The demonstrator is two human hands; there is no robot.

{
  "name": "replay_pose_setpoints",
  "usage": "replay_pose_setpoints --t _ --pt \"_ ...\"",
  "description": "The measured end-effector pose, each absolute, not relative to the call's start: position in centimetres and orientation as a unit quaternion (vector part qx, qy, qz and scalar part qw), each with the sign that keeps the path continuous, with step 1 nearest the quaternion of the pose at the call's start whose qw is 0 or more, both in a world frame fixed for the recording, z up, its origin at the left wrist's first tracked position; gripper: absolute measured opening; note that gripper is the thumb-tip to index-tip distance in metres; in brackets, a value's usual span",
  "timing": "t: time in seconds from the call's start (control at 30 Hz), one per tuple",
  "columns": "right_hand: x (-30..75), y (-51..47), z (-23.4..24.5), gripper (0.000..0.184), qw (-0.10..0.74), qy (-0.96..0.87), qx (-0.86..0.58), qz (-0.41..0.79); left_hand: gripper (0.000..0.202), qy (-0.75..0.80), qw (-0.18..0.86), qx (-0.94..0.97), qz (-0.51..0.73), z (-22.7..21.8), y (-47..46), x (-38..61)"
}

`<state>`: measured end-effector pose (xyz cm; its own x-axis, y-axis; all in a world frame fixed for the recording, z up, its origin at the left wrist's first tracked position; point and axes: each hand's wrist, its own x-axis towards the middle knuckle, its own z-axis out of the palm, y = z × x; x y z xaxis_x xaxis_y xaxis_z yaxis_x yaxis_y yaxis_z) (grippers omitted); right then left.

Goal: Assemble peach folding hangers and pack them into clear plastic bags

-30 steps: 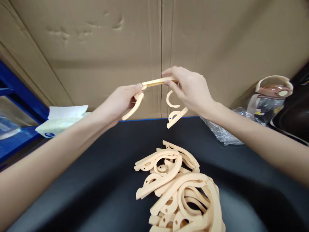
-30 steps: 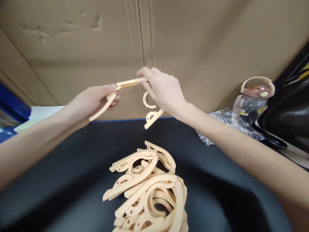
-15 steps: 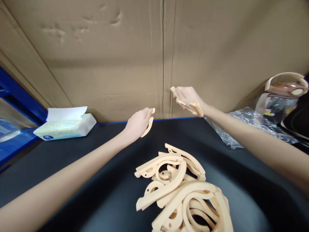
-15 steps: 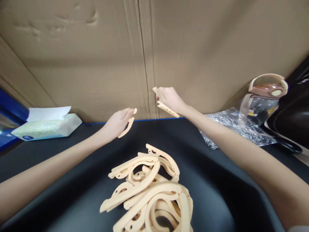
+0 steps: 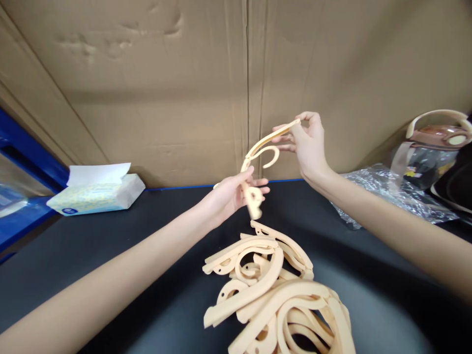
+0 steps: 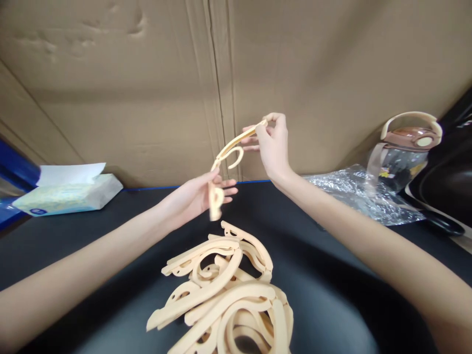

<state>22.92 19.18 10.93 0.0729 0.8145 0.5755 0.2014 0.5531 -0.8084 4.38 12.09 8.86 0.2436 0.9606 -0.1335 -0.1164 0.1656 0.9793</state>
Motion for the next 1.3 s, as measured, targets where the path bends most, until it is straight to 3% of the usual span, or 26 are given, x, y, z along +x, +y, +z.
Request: replay_pose_setpoints --t 0.1,0.2,0.37,0.53,0.77,1.0,1.13,1.23,1.3 --pt "23.6 16.5 9.6 0.029 0.584 -0.666 -0.395 0.244 0.028 0.428 0.617 0.442 0.49 8.8 12.4 3.8" --pt "24.1 14.3 8.0 0.031 0.485 -0.75 -0.4 0.206 0.034 0.425 0.618 0.436 0.498 8.5 12.9 3.2" --pt "24.0 13.0 7.4 0.02 0.352 -0.818 -0.439 0.122 0.034 0.435 0.656 0.451 0.421 8.2 12.5 3.0" --pt "22.4 12.8 8.0 0.029 0.236 -0.841 -0.486 0.038 0.036 0.431 0.703 0.457 0.333 9.3 12.0 3.1" --pt "23.7 14.5 7.8 0.035 0.11 -0.821 -0.555 0.074 0.037 0.489 0.667 0.485 0.283 9.5 11.8 3.2" --pt "26.8 16.2 5.7 0.04 0.133 -0.765 -0.625 0.076 0.037 0.534 0.564 0.53 0.34 8.7 13.0 4.3" --pt "25.0 15.4 6.1 0.031 0.223 -0.786 -0.565 0.116 0.038 0.501 0.521 0.583 0.371 8.9 13.6 6.1" --pt "24.0 15.3 7.6 0.048 0.305 -0.801 -0.488 0.165 0.037 0.472 0.5 0.625 0.369 9.3 13.8 6.6" --pt "23.9 15.4 8.4 0.05 0.35 -0.799 -0.451 0.192 0.037 0.464 0.474 0.65 0.372 9.6 14.0 6.2"
